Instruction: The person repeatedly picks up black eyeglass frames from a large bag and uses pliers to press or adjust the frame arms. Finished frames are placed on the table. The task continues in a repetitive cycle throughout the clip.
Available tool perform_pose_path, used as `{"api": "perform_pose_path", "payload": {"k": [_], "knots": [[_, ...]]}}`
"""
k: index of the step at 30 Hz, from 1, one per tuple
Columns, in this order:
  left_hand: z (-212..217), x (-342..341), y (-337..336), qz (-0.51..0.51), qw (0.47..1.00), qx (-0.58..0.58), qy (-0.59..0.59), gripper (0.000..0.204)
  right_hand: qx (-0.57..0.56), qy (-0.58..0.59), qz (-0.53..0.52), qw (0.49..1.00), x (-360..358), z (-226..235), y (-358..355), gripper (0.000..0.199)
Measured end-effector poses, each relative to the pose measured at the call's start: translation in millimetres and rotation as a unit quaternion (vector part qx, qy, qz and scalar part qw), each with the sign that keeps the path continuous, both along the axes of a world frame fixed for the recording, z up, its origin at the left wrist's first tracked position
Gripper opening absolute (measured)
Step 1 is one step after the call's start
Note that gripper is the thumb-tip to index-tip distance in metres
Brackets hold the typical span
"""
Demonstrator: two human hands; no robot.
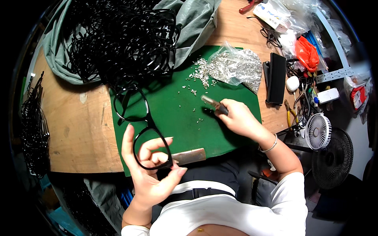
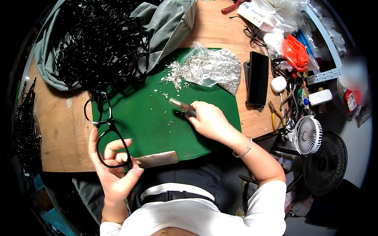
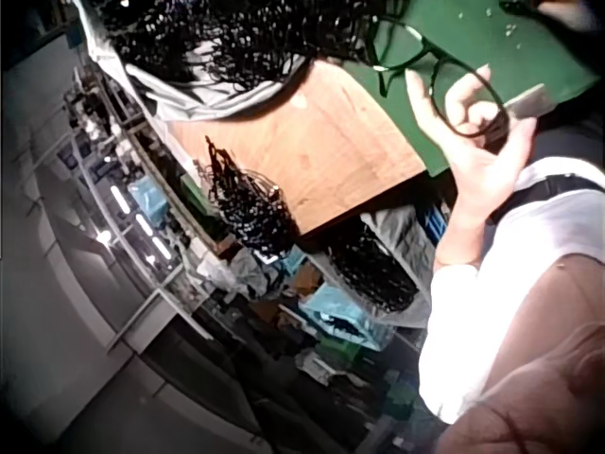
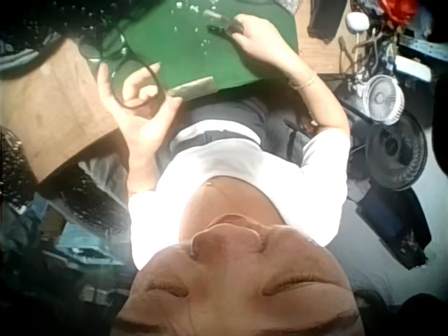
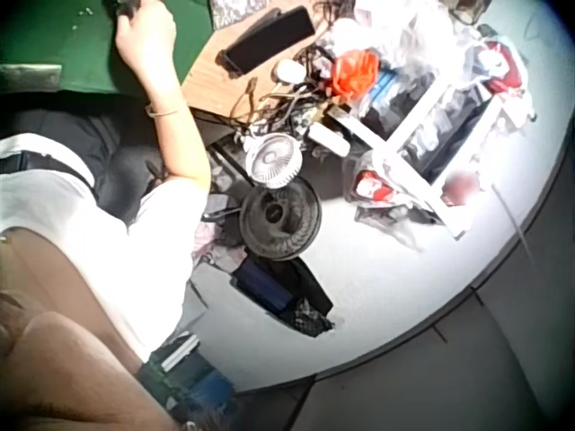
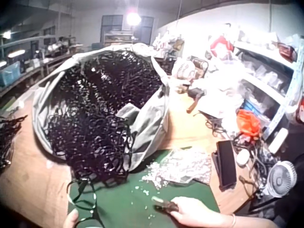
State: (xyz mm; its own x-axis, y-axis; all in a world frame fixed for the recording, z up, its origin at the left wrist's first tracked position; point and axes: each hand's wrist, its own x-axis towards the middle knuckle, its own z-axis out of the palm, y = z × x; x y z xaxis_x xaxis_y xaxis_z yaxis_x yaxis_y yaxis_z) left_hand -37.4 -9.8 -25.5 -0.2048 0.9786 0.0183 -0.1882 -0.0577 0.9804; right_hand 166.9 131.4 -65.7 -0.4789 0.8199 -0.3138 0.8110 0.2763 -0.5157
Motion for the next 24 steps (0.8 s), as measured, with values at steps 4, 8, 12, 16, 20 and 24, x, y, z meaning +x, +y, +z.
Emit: {"api": "perform_pose_path", "payload": {"k": [4,8,12,16,20,24], "knots": [[-4,8,0,-0.033,0.999,0.01,0.023,0.092,0.134,-0.006,0.047,0.99,1,-11,-12,0.016],[-9,17,0,-0.01,0.984,0.066,0.163,0.086,0.05,0.098,0.025,0.994,-3,8,-20,0.013],[-12,30,4,0.034,0.982,0.076,0.167,0.084,-0.12,0.332,0.009,0.936,-25,48,-49,0.011],[-11,38,3,0.075,0.98,0.074,0.171,0.086,-0.149,0.417,-0.042,0.896,-43,42,-71,0.011],[-12,38,1,0.089,0.97,0.076,0.212,0.084,-0.199,0.457,-0.082,0.863,-49,42,-73,0.013],[-14,36,2,0.07,0.974,0.084,0.198,0.082,-0.427,0.415,-0.14,0.791,-47,55,-61,0.019]]}}
